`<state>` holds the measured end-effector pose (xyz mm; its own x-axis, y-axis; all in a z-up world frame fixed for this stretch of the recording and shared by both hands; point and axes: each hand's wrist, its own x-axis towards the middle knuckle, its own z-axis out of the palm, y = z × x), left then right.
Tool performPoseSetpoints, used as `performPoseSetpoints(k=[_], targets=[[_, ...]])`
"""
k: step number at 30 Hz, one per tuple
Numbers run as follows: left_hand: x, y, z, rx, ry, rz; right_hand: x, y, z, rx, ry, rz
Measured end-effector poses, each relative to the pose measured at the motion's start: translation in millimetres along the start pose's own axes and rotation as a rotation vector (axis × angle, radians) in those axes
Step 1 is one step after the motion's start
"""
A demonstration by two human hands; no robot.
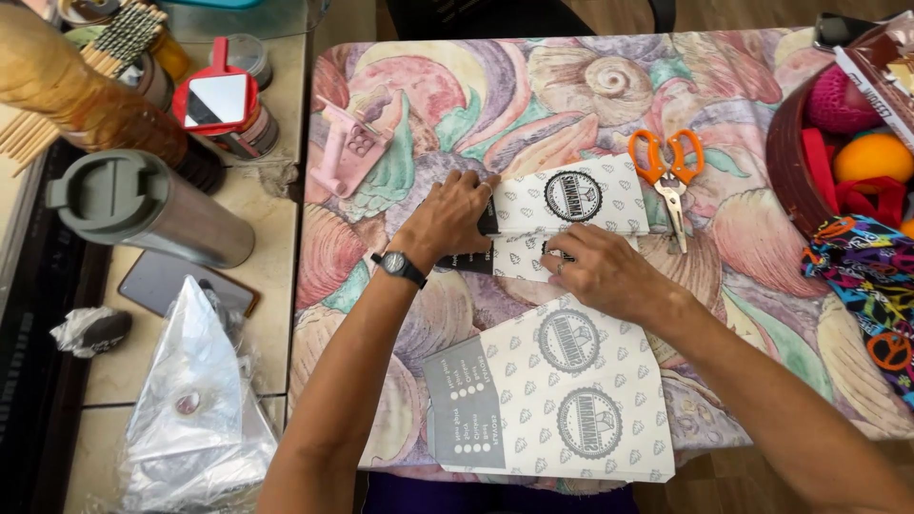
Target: Folding and applying adhesive to paper packaging sleeves to prepare them for use.
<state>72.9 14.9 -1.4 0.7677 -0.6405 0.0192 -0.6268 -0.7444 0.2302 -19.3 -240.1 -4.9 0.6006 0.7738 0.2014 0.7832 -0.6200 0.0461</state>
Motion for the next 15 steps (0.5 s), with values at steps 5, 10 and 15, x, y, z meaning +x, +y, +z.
performPoseSetpoints(k=[5, 10, 15], targets=[[11, -6, 0, 0.017, -0.042, -0.028, -2, -13, -4, 0.012, -0.153, 0.107], [19, -4, 4, 0.047, -0.053, -0.022, -5, -15, 0, -0.042, -0.113, 0.07], [39, -21, 25, 0.119, -0.099, -0.026, -11, -11, 15, -0.086, 0.0, 0.013]])
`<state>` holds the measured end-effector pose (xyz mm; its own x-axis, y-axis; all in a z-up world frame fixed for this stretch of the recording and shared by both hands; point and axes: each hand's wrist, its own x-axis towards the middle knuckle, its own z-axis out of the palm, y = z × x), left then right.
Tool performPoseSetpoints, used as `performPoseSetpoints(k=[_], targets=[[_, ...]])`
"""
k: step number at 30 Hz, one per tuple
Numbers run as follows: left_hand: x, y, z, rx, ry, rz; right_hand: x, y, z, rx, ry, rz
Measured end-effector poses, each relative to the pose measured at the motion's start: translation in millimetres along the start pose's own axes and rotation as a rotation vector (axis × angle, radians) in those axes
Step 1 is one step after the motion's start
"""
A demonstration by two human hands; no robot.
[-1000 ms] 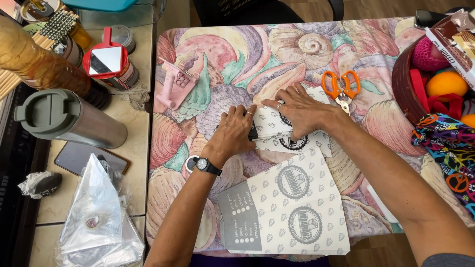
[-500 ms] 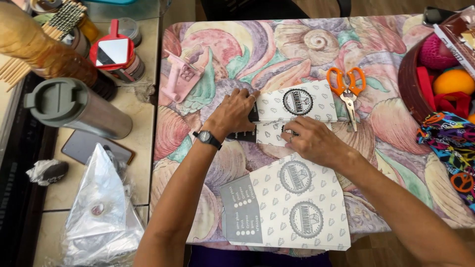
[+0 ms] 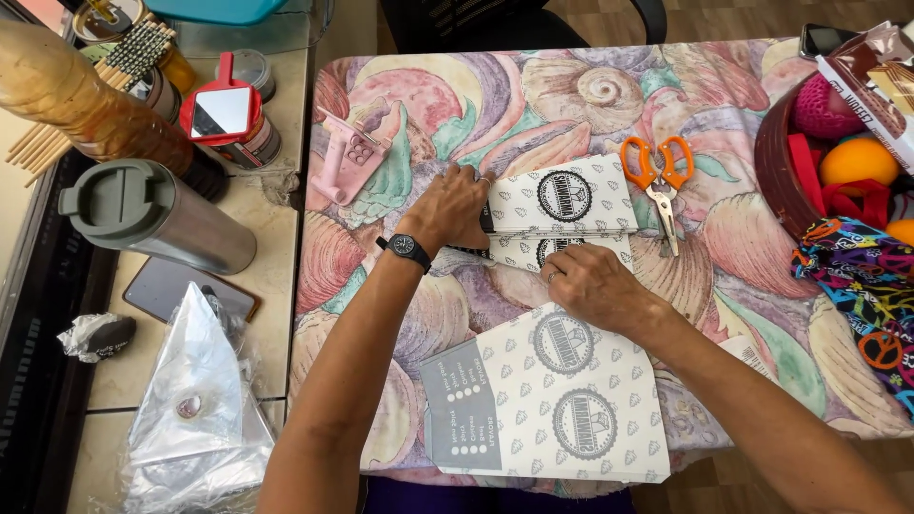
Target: Folding and applying adhesive to paper packaging sleeves to prepare them for use.
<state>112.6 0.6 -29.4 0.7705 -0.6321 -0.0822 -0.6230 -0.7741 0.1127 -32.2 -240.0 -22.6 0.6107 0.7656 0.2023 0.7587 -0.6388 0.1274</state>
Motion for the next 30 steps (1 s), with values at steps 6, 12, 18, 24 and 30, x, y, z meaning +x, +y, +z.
performPoseSetpoints(k=[6, 12, 18, 24, 30], targets=[[-14, 10, -37, -0.001, -0.048, -0.037, 12, 13, -30, -0.058, 0.086, 0.067], [-23, 5, -42, -0.13, -0.06, -0.047, 4, 33, -85, 0.043, 0.18, 0.134], [4, -48, 9, -0.76, 0.089, -0.089, 41, 84, -82, 0.442, 0.339, 0.233], [-39, -48, -40, -0.97, 0.722, -0.198, 78, 116, 9, 0.471, 0.203, 0.343], [-41, 11, -55, -0.249, 0.113, -0.04, 76, 91, -33, 0.282, 0.025, 0.383]])
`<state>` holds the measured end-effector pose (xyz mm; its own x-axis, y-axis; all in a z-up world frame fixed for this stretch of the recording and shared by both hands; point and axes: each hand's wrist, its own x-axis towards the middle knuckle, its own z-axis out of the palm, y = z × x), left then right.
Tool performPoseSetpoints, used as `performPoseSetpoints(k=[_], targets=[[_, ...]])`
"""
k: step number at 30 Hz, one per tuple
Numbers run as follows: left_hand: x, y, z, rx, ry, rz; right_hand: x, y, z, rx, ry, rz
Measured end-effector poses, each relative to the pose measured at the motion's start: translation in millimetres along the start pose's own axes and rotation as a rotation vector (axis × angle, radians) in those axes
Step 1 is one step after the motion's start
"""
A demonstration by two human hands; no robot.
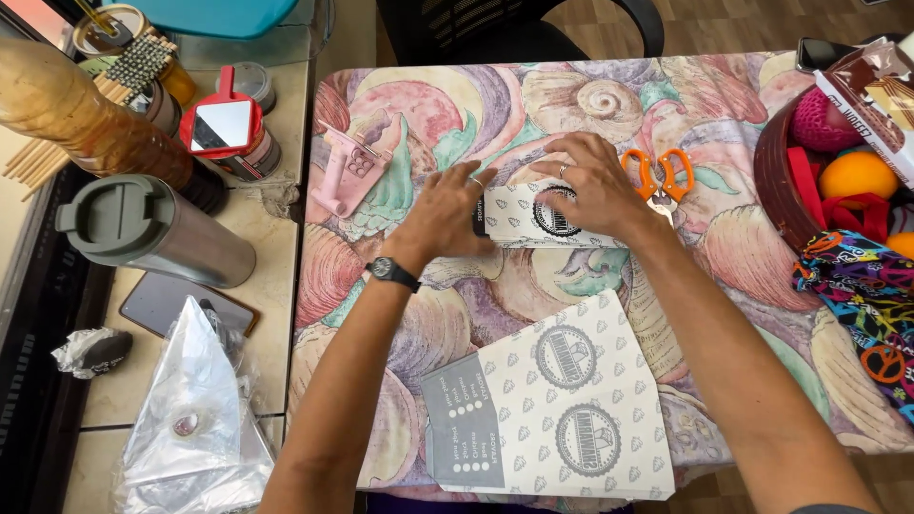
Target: Folding and applying adhesive to paper packaging sleeves to prepare them for use.
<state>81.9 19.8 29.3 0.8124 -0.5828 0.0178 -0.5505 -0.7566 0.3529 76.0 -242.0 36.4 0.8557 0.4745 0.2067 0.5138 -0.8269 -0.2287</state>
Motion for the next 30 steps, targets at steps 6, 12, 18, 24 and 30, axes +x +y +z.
performPoseSetpoints(k=[6, 12, 18, 24, 30], targets=[[33, -11, 45, 0.215, -0.119, -0.013, -5, -30, -25, -0.028, -0.49, 0.154], [42, -13, 68, 0.245, -0.135, -0.036, -1, -12, -4, -0.004, -0.47, 0.142], [38, -8, 59, 0.312, -0.119, -0.032, 12, -12, -9, -0.096, -0.579, 0.162], [22, 5, 44, 0.163, -0.037, -0.034, 8, 11, -14, 0.009, -0.573, 0.187], [2, 28, 18, 0.317, 0.06, 0.07, -5, 12, -14, 0.11, -0.352, 0.184]])
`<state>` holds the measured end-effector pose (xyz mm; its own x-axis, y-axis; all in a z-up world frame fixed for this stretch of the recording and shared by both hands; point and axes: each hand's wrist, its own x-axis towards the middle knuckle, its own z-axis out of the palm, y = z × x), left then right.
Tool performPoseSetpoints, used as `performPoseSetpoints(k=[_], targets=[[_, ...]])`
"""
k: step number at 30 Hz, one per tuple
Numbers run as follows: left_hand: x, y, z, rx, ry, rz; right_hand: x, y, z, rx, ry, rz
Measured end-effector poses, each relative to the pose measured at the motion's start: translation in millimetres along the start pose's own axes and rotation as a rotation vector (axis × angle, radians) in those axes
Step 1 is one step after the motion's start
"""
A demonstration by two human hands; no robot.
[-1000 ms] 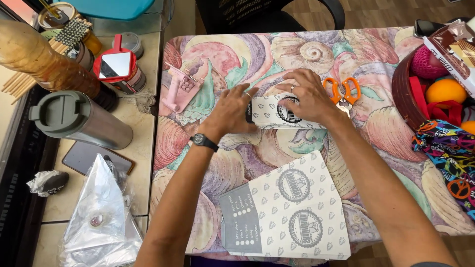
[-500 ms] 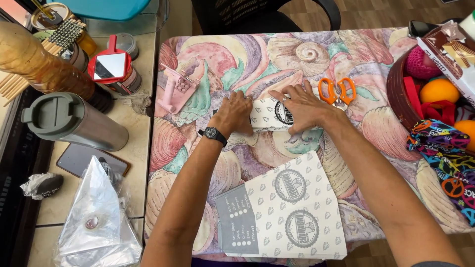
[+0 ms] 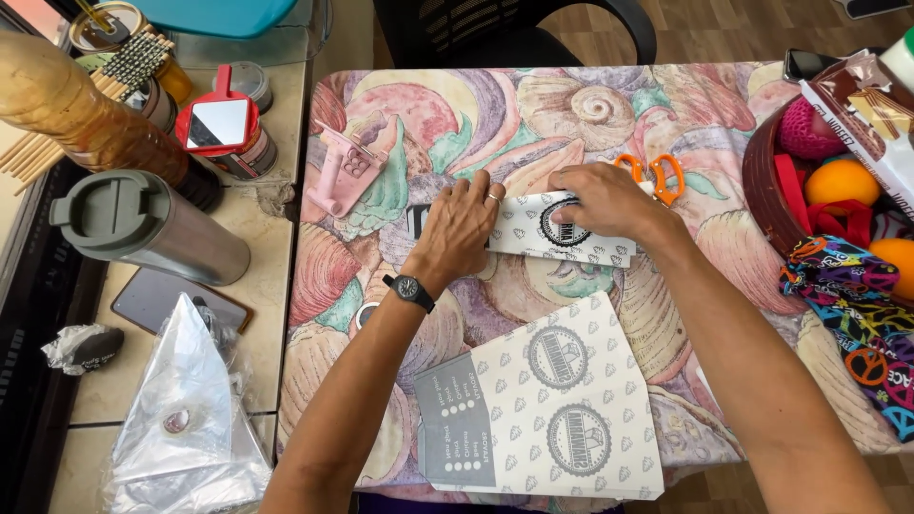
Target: Folding and applying adhesive to paper packaging sleeves to prepare them for use.
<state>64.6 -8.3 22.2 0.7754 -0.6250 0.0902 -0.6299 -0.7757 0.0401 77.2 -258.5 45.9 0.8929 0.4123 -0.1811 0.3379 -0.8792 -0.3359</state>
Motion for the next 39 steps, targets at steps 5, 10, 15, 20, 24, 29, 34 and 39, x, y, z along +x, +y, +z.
performPoseSetpoints(k=[5, 10, 15, 20, 24, 29, 34, 39], targets=[[-32, 24, -43, -0.221, 0.836, -0.04, -30, 10, -6, 0.279, 0.546, -0.244], [-17, 55, -61, -0.966, 1.074, -0.129, -39, -56, 17, 1.035, 0.847, -0.243], [-15, 62, -46, -1.174, 0.642, -0.126, -41, -91, 57, 1.18, 0.688, -0.253], [-10, 45, 10, -1.107, 0.73, -0.264, -32, -65, 81, 1.081, 0.688, -0.293], [-6, 44, 44, -1.162, 0.798, -0.371, -28, -104, 79, 1.122, 0.708, -0.335], [-14, 37, 46, -1.254, 0.792, -0.355, -19, -95, 85, 1.095, 0.696, -0.313], [-13, 40, 52, -1.258, 0.785, -0.343, -14, -93, 87, 1.154, 0.68, -0.285], [-16, 37, 49, -1.226, 0.75, -0.3, -24, -101, 78, 1.169, 0.707, -0.284]])
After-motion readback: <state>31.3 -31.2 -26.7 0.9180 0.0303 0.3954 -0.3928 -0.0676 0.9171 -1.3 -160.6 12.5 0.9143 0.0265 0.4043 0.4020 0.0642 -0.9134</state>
